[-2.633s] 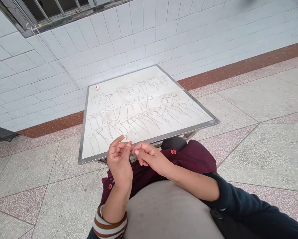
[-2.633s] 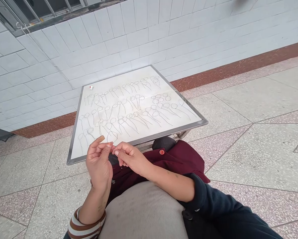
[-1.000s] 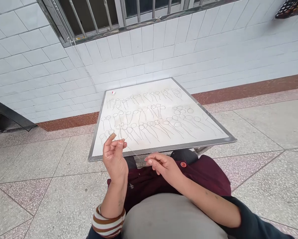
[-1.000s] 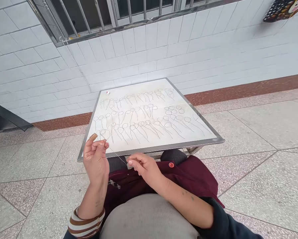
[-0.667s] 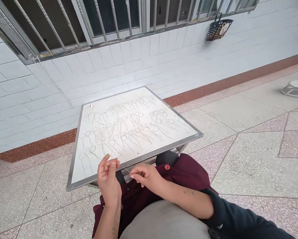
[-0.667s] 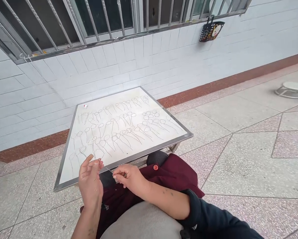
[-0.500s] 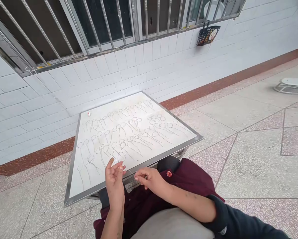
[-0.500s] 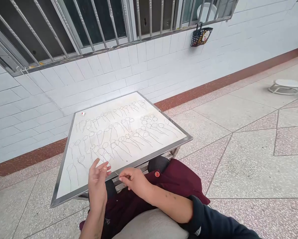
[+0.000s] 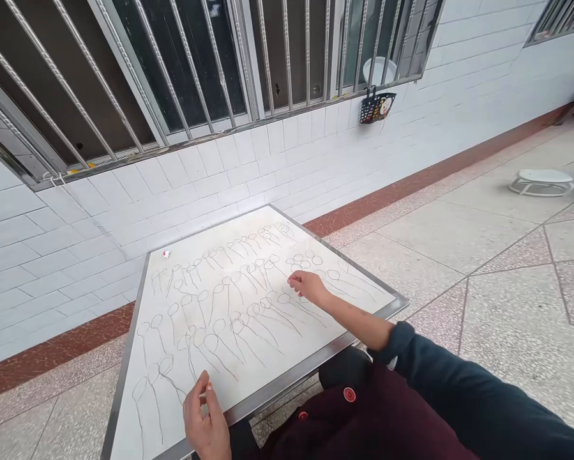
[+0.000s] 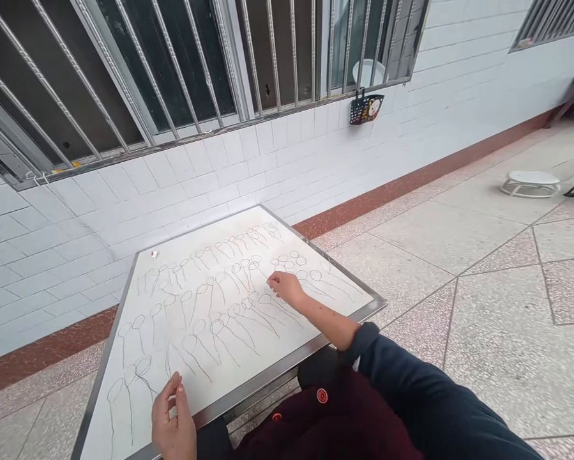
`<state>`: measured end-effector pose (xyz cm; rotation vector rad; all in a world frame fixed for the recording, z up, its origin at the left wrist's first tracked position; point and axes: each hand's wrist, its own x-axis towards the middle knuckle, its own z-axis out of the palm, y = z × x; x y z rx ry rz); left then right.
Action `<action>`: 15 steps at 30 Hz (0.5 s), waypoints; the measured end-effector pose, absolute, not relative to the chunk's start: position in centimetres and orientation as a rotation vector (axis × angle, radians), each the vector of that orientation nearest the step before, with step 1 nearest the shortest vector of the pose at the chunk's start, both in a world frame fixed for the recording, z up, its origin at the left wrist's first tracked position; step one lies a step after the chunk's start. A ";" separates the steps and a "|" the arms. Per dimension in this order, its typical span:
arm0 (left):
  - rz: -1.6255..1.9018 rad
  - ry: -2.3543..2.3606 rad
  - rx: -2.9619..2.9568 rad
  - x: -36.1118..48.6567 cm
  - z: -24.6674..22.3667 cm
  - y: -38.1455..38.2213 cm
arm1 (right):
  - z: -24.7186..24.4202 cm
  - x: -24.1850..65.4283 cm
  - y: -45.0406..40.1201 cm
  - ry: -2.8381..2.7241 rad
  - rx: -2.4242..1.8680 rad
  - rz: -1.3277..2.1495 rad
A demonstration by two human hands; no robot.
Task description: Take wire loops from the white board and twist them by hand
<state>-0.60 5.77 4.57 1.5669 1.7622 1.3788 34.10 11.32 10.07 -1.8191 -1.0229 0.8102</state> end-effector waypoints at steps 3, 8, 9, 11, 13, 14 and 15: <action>1.493 1.761 1.732 -0.9 3.0 6.5 | 10.2 35.8 14.4 -1.043 -1.948 0.809; 1.634 1.663 1.964 -0.6 1.5 7.2 | 10.4 37.5 18.5 -1.099 -2.158 0.785; 1.643 1.657 1.975 -0.6 1.4 7.3 | 10.4 37.6 19.3 -1.113 -2.196 0.775; 1.636 1.664 1.993 -0.4 1.3 7.3 | 10.4 37.7 20.7 -1.141 -2.264 0.752; 1.602 1.688 2.020 -0.3 1.5 7.2 | 10.3 37.7 21.9 -1.168 -2.321 0.724; 1.581 1.703 2.028 -0.3 1.5 7.1 | 10.2 37.6 22.3 -1.181 -2.343 0.711; 1.559 1.718 2.027 -0.2 1.6 7.0 | 10.1 37.5 22.7 -1.193 -2.361 0.699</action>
